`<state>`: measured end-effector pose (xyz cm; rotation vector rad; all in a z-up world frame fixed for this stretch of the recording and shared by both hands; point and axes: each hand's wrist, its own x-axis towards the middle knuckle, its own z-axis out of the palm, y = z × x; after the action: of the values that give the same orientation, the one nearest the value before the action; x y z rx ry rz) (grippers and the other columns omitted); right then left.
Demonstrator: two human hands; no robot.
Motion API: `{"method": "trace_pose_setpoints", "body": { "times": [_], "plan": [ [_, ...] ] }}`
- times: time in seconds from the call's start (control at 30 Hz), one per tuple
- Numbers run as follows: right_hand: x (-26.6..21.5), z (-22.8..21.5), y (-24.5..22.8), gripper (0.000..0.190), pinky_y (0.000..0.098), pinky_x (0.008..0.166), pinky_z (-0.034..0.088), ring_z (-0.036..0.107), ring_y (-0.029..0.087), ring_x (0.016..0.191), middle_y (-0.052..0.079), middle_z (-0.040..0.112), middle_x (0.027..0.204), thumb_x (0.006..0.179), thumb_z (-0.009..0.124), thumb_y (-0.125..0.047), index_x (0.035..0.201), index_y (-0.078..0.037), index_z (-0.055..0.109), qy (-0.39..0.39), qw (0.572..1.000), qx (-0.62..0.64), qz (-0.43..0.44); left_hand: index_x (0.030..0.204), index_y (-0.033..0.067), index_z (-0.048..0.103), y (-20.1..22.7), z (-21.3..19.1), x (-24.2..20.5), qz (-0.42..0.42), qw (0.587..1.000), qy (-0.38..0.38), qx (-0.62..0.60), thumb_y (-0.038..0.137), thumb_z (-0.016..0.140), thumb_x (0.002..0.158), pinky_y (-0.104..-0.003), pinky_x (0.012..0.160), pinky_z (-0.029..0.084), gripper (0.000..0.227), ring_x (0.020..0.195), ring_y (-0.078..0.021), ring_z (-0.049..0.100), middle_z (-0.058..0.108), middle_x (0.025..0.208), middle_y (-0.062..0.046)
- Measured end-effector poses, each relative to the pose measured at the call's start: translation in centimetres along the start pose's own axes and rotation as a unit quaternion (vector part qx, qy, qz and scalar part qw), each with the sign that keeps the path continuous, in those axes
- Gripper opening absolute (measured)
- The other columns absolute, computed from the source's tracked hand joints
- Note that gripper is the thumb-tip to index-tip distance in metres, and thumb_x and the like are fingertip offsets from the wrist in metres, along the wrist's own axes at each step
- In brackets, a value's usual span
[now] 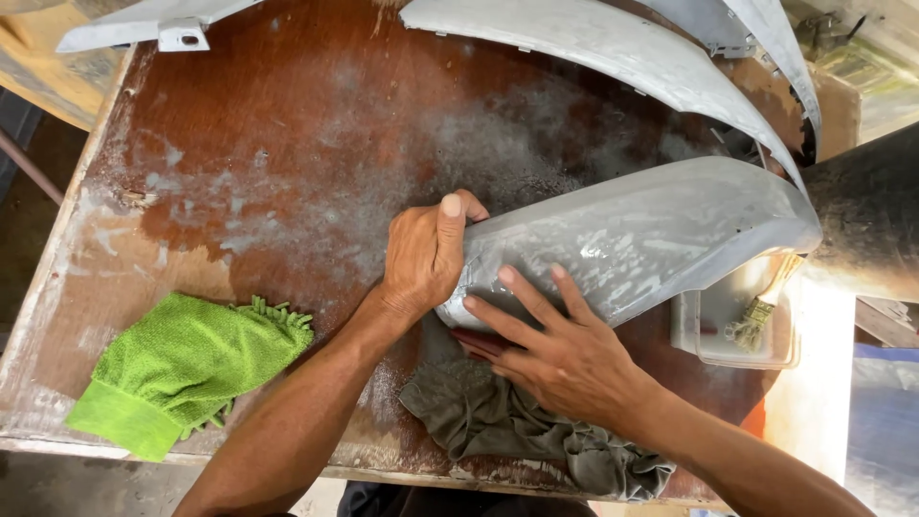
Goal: The person sands a gray car fender with a sanding block, holding it with the left hand and rubbing the surface with the right. The person periodically dips the sanding block into a container of water and continues sanding different areas of the fender.
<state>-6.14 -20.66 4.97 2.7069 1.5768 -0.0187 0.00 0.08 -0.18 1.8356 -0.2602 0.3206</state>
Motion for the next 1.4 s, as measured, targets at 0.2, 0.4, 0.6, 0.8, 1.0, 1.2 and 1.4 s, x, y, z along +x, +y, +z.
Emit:
{"method": "trace_pose_setpoints", "body": {
  "times": [0.2, 0.4, 0.6, 0.8, 1.0, 1.2, 1.4],
  "plan": [
    [-4.7, -0.7, -0.2, 0.02, 0.072, 0.117, 0.014, 0.02, 0.038, 0.151, 0.001, 0.03, 0.164, 0.088, 0.066, -0.04, 0.097, -0.022, 0.068, -0.05, 0.999, -0.019, 0.005, 0.087, 0.0043, 0.069, -0.3, 0.0, -0.1, 0.003, 1.0, 0.008, 0.0, 0.035, 0.022, 0.107, -0.036, 0.055, 0.051, 0.06, 0.05, -0.0254, 0.064, 0.072, 0.067, -0.01],
    [-0.3, -0.3, -0.1, 0.023, 0.0664, 0.121, 0.009, 0.027, 0.037, 0.15, 0.001, 0.041, 0.159, 0.091, 0.067, -0.036, 0.077, -0.017, 0.067, -0.021, 1.0, 0.008, -0.007, 0.086, 0.0034, 0.066, -0.4, 0.0, -0.1, 0.016, 1.0, 0.014, 0.005, 0.033, 0.023, 0.108, -0.037, 0.054, 0.05, 0.057, 0.049, -0.0261, 0.062, 0.07, 0.064, -0.011],
    [-2.7, -0.3, 0.0, 0.02, 0.069, 0.119, 0.012, 0.025, 0.037, 0.151, 0.001, 0.035, 0.163, 0.088, 0.068, -0.037, 0.082, -0.018, 0.065, -0.041, 0.999, -0.006, -0.001, 0.085, 0.0039, 0.067, -0.7, 0.2, -0.1, 0.005, 1.0, 0.007, 0.003, 0.037, 0.02, 0.108, -0.036, 0.052, 0.049, 0.062, 0.046, -0.0236, 0.06, 0.065, 0.057, -0.009],
    [-4.1, 0.2, 0.0, 0.025, 0.0698, 0.12, 0.012, 0.022, 0.037, 0.151, 0.0, 0.035, 0.162, 0.089, 0.07, -0.041, 0.08, -0.019, 0.062, -0.016, 1.0, -0.026, 0.007, 0.084, 0.0029, 0.07, -0.8, 0.1, -0.1, 0.005, 1.0, 0.013, 0.011, 0.04, 0.022, 0.107, -0.037, 0.058, 0.052, 0.065, 0.055, -0.0279, 0.068, 0.073, 0.069, -0.01],
    [0.9, -0.7, 0.0, 0.026, 0.067, 0.12, 0.015, 0.029, 0.037, 0.149, 0.002, 0.047, 0.155, 0.09, 0.07, -0.036, 0.074, -0.016, 0.066, 0.005, 1.0, -0.011, -0.001, 0.083, 0.0017, 0.07, -0.9, 0.4, -0.1, 0.0, 1.0, 0.013, 0.003, 0.04, 0.022, 0.107, -0.034, 0.053, 0.052, 0.066, 0.049, -0.0242, 0.066, 0.072, 0.064, -0.011],
    [-4.7, -0.1, 0.2, 0.021, 0.0681, 0.121, 0.006, 0.016, 0.036, 0.153, -0.001, 0.032, 0.163, 0.089, 0.068, -0.041, 0.083, -0.021, 0.067, -0.027, 0.999, -0.025, 0.018, 0.081, 0.0018, 0.071, -0.7, 0.2, 0.0, 0.016, 1.0, 0.019, 0.003, 0.042, 0.021, 0.107, -0.037, 0.056, 0.052, 0.07, 0.053, -0.0267, 0.068, 0.074, 0.068, -0.011],
    [-2.3, 0.7, 0.2, 0.021, 0.0696, 0.121, 0.007, 0.017, 0.04, 0.152, 0.001, 0.03, 0.165, 0.089, 0.067, -0.04, 0.091, -0.019, 0.066, -0.031, 0.998, -0.06, 0.001, 0.082, 0.0019, 0.071, -0.9, 0.4, -0.2, 0.007, 1.0, 0.016, 0.01, 0.043, 0.021, 0.107, -0.037, 0.058, 0.053, 0.069, 0.054, -0.0271, 0.068, 0.074, 0.07, -0.011]
  ]
}}
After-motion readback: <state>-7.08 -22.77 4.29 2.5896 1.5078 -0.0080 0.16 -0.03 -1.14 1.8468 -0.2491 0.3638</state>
